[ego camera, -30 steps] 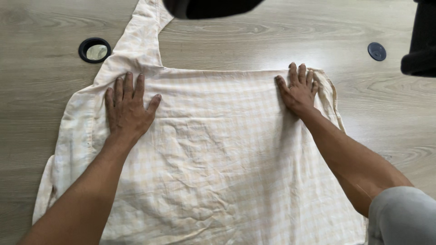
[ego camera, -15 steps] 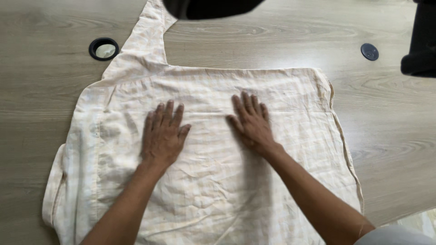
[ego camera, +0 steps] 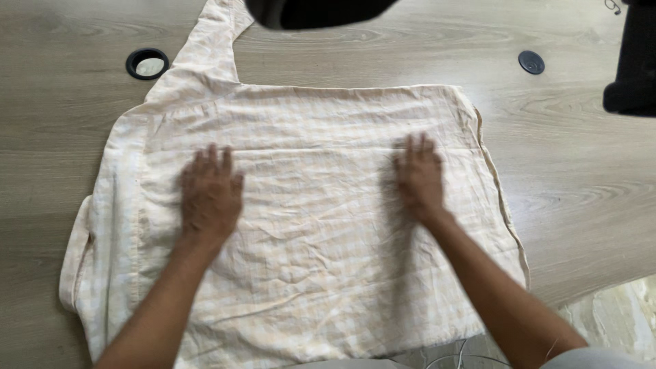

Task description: The person folds a light-colored checkered shirt on a wooden table. They smooth the fabric, fold the sleeves inward, fold the bottom up, and then fold the shirt in half to create a neat rectangular bundle.

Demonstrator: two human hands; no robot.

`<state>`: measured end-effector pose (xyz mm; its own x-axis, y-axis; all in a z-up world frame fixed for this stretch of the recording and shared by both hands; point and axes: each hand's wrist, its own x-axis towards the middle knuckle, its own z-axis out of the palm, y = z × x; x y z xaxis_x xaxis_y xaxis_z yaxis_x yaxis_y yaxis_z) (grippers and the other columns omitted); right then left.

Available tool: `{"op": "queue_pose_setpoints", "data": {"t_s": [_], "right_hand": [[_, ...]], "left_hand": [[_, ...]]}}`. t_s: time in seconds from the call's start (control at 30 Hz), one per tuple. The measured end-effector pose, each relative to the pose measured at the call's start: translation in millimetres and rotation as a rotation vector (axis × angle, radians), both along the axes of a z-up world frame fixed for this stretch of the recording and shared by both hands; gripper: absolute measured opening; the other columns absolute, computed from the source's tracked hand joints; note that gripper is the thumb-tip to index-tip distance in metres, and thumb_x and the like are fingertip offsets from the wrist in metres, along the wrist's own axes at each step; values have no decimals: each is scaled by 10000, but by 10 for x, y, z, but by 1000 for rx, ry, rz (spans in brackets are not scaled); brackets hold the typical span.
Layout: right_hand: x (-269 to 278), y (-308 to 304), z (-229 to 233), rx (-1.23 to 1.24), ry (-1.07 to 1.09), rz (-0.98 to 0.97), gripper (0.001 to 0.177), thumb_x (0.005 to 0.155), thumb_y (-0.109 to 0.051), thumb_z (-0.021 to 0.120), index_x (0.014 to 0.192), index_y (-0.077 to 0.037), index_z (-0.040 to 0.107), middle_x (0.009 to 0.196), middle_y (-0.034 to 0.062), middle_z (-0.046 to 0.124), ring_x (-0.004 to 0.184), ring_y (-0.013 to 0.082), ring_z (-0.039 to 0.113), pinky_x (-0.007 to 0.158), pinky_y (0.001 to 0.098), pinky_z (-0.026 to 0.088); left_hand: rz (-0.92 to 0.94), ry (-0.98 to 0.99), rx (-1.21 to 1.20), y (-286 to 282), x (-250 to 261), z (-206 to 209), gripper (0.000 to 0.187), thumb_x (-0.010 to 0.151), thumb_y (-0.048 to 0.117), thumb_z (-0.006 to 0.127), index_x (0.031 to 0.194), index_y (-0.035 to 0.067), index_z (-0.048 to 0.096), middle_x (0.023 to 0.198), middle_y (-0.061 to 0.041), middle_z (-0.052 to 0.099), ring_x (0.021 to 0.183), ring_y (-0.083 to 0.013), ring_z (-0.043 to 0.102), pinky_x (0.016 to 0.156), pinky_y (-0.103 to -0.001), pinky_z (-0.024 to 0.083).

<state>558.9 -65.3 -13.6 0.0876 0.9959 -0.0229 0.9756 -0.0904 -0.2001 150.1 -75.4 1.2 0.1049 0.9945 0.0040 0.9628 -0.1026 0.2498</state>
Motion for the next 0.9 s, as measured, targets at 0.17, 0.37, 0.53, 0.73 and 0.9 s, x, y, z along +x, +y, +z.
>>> {"op": "queue_pose_setpoints", "data": {"t_s": [0.17, 0.37, 0.53, 0.73, 0.9], "right_hand": [[-955, -725, -154, -82, 37, 309, 706, 1049, -585, 154, 1654, -235, 53, 1729, 78, -52, 1582, 284, -53, 1258, 471, -63], [-111, -947, 128, -100, -3, 120, 752, 1009, -661, 120, 1646, -271, 37, 1728, 61, -56, 1586, 277, -72, 1252, 428, -70], [730, -1173, 133, -90, -4, -150, 758, 986, -676, 136, 1643, -302, 71, 1733, 48, -11, 1590, 289, -27, 1263, 455, -35], [783, -1454, 288, -33, -21, -290, 755, 1043, -613, 180, 1657, -181, 92, 1727, 152, 20, 1590, 346, 12, 1267, 508, 21], [-810, -2049, -20, -20, 19, 213, 679, 1068, -525, 186, 1640, -177, 73, 1732, 100, -27, 1589, 299, -38, 1258, 483, -23]], "left_hand": [[-131, -75, -37, -733, 776, -148, 636, 1059, 505, 263, 1600, 170, 260, 1693, -93, 190, 1564, -294, 141, 1264, -468, 79], [-11, 126, -52, -1034, -94, -134, 737, 1027, 603, 214, 1621, 172, 145, 1695, -127, 72, 1547, -321, 68, 1229, -461, 43], [143, 53, 15, -1381, -837, -135, 760, 1009, 630, 263, 1620, 185, 188, 1699, -133, 126, 1554, -341, 97, 1239, -469, 63], [185, -13, 123, -1423, -722, -67, 717, 1039, 554, 262, 1627, 149, 199, 1692, -166, 116, 1552, -358, 88, 1244, -491, 43], [-126, 66, 13, -1883, 580, 25, 614, 1076, 486, 239, 1606, 179, 199, 1703, -95, 100, 1573, -319, 57, 1265, -484, 19]]}}
